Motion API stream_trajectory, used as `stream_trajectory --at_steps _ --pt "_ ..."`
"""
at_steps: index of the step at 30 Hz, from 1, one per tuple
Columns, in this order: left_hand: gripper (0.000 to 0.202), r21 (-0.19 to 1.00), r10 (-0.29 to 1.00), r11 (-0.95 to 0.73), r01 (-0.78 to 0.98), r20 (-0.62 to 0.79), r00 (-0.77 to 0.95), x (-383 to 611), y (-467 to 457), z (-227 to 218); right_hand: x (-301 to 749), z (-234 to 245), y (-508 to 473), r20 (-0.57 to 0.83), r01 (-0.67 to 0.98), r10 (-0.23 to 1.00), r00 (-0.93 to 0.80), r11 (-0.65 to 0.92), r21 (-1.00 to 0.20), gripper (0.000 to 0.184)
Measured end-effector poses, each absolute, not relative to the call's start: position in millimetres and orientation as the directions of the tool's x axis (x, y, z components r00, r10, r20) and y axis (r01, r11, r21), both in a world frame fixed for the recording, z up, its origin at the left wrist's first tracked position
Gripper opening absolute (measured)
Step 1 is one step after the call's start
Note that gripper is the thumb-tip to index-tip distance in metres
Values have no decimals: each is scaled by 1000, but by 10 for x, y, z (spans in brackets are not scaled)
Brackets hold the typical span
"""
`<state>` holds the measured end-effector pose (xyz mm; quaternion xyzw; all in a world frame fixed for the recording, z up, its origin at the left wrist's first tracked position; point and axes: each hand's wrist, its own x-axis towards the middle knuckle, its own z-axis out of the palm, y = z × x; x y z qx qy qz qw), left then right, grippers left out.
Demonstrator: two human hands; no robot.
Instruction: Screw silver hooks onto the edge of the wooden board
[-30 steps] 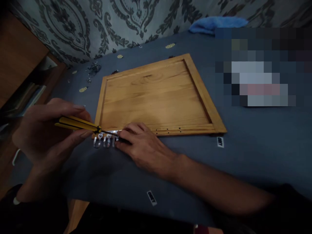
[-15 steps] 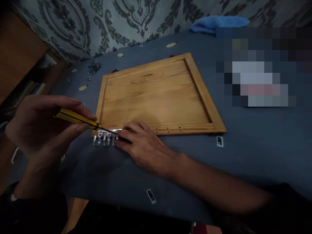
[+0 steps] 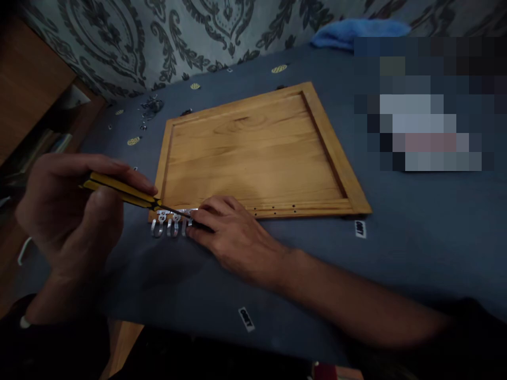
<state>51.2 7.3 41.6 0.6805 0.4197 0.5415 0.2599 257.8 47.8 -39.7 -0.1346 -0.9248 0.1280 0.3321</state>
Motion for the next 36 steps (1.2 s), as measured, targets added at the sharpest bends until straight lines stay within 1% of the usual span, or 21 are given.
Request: stream_trajectory --at_steps 3,6,10,13,16,18,22,24,27,32,36 --pt "14 815 835 -550 185 546 77 606 98 426 2574 -400 480 556 175 336 -760 930 -324 23" --pt "6 860 863 -504 84 497 87 696 149 444 2575 -395 479 535 186 348 -770 924 -335 21" --pt "12 906 905 -422 -25 422 53 795 205 471 2574 -387 473 545 183 344 -765 927 -327 22" --pt "22 919 920 -386 -80 390 45 854 232 485 2573 -377 471 509 194 353 -785 920 -339 23" --pt "32 932 931 -353 -84 359 68 905 252 494 2578 -372 474 485 196 358 -798 915 -352 22" --pt "36 928 927 -361 -88 367 70 942 262 496 2581 -372 476 481 200 360 -800 914 -352 20" --pt "43 925 929 -367 -101 370 14 1006 273 498 2581 -377 480 482 198 352 -802 919 -342 21" --pt "42 929 935 -347 -130 353 22 1011 281 500 2579 -381 482 488 195 350 -800 920 -341 22" --pt "38 928 932 -330 -171 349 94 970 308 507 2575 -390 482 499 198 355 -791 919 -341 21" --pt "40 947 932 -305 -95 318 175 876 364 534 2573 -398 474 524 214 354 -775 927 -309 18" --pt "36 949 925 -299 -99 313 214 854 373 546 2571 -391 467 519 218 357 -776 925 -310 21"
